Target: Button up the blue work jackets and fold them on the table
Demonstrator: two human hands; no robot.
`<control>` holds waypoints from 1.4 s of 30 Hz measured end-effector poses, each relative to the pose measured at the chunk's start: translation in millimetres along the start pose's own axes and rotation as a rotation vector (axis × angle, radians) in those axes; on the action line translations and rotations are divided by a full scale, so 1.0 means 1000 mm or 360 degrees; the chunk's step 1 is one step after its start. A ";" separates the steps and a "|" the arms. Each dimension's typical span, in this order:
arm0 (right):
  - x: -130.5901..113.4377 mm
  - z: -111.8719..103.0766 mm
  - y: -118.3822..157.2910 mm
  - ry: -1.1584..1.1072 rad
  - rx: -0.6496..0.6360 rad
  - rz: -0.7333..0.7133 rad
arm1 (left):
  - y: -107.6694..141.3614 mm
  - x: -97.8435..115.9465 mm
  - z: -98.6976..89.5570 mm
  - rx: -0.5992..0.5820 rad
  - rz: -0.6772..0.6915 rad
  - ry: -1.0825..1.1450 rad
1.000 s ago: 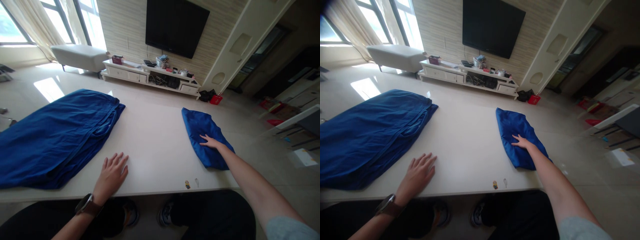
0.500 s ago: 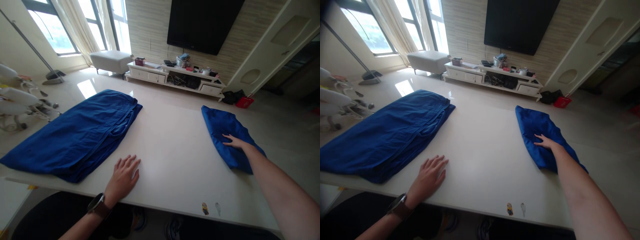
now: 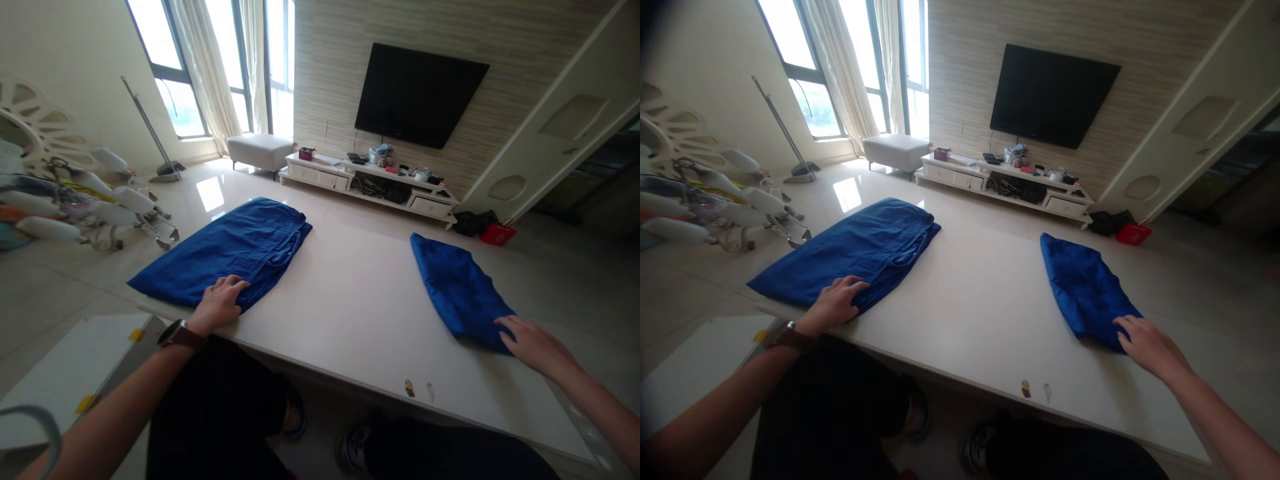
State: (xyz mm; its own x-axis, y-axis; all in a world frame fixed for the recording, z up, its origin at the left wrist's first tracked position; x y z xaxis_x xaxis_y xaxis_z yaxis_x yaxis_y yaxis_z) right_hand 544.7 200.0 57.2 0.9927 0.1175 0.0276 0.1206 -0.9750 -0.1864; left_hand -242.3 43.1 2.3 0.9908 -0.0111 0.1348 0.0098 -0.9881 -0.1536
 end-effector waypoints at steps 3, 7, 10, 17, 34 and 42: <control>0.030 -0.026 0.033 -0.0122 -0.0064 0.0110 | 0.013 -0.062 0.001 -0.0191 -0.0100 0.0019; 0.034 -0.044 0.058 -0.0195 -0.0143 0.0190 | 0.020 -0.072 0.002 -0.0202 0.0107 0.0119; 0.012 -0.053 0.068 -0.0221 -0.0205 0.0195 | 0.018 -0.067 -0.013 -0.0100 0.0073 0.0190; -0.081 -0.088 0.071 -0.0187 -0.0231 0.0015 | -0.001 -0.081 -0.161 0.0786 -0.0540 0.0334; -0.486 -0.002 0.081 -0.3339 -0.1191 0.0410 | 0.020 0.243 -0.111 0.0438 0.0839 0.1008; -0.401 -0.023 0.008 -0.3323 -0.0638 0.0868 | 0.024 -0.009 -0.045 -0.0124 -0.0297 0.0188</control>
State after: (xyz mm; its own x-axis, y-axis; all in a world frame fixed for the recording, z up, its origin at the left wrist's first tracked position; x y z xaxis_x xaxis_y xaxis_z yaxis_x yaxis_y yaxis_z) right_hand 147.7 140.6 67.0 -0.4666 -0.3956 -0.7911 0.1729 -0.9179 0.3570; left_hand -257.5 12.2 41.7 0.9501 0.1594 0.2681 0.1763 -0.9835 -0.0399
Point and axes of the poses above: each hand's wrist, its own y-axis away from the middle knuckle, its own z-axis out of the palm, x = y × z, the point moved 9 cm from there along -y, towards the middle knuckle, and after that the axes turned 9 degrees about z, right-handed, at the moved point
